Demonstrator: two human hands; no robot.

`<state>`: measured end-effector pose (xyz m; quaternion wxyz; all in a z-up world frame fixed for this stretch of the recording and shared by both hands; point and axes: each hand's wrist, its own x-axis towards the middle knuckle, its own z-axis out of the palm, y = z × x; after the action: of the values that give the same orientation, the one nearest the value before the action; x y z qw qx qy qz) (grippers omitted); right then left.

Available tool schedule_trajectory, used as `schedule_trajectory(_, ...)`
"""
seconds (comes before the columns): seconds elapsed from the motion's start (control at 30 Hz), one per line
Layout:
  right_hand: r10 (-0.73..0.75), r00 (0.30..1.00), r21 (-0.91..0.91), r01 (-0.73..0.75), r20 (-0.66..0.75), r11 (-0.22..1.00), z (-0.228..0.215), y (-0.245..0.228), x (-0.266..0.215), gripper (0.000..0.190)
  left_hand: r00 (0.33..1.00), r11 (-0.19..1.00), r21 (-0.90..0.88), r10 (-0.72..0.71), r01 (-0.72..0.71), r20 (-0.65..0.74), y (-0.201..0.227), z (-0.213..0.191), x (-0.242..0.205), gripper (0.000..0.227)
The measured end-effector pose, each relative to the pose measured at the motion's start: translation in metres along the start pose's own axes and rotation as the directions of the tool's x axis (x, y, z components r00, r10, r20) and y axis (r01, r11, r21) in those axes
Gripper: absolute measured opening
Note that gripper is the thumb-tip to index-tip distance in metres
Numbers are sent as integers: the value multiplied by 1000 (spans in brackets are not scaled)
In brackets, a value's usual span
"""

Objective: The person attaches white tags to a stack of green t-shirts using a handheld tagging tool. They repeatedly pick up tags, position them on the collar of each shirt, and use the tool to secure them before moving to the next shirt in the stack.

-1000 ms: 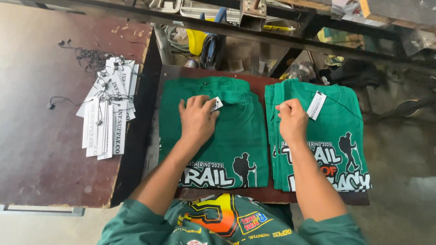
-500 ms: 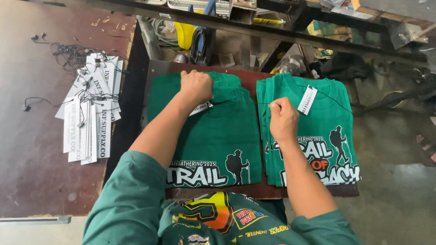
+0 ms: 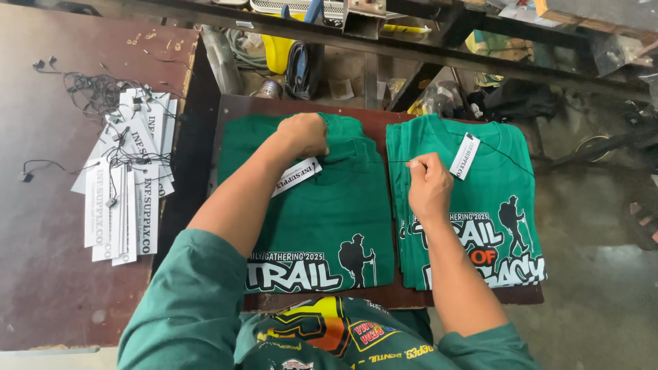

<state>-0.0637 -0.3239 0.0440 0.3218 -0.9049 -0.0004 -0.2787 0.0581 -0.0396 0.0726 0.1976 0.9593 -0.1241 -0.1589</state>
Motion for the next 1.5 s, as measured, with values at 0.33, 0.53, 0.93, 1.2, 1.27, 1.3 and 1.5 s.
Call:
schedule_trajectory(0.33, -98, 995, -189, 95, -10, 977, 5, 12, -2, 11, 825, 988, 151, 78, 9, -559, -7, 39, -3, 22)
schedule_trajectory(0.53, 39, 962, -215, 21, 270, 976, -31, -22, -22, 13, 709, 963, 39, 223, -266, -669, 33, 73, -115, 31)
schedule_trajectory(0.93, 163, 881, -292, -30, 444, 956, -27, -36, -76, 12, 645, 713, 374, 699, -593, -309, 75, 148, -225, 50)
schedule_trajectory(1.2, 362, 881, 241, -439, 304, 866, -57, -52, -94, 15, 665, 862, 1, 391, -507, -636, 55, 155, -213, 14)
schedule_trajectory(1.27, 537, 725, 563, -682, 432, 467, -54, -52, -100, 27, 657, 870, -126, 257, -476, -708, 54, 131, -220, 14)
schedule_trajectory(1.3, 537, 727, 566, -679, 429, 468, -49, -50, -103, 27, 655, 869, -123, 260, -479, -709, 56, 125, -226, 14)
schedule_trajectory(1.5, 239, 881, 892, -441, 409, 102, 6, -52, -83, 64, 575, 795, -99, 340, -598, -744, 71, 103, -245, 12)
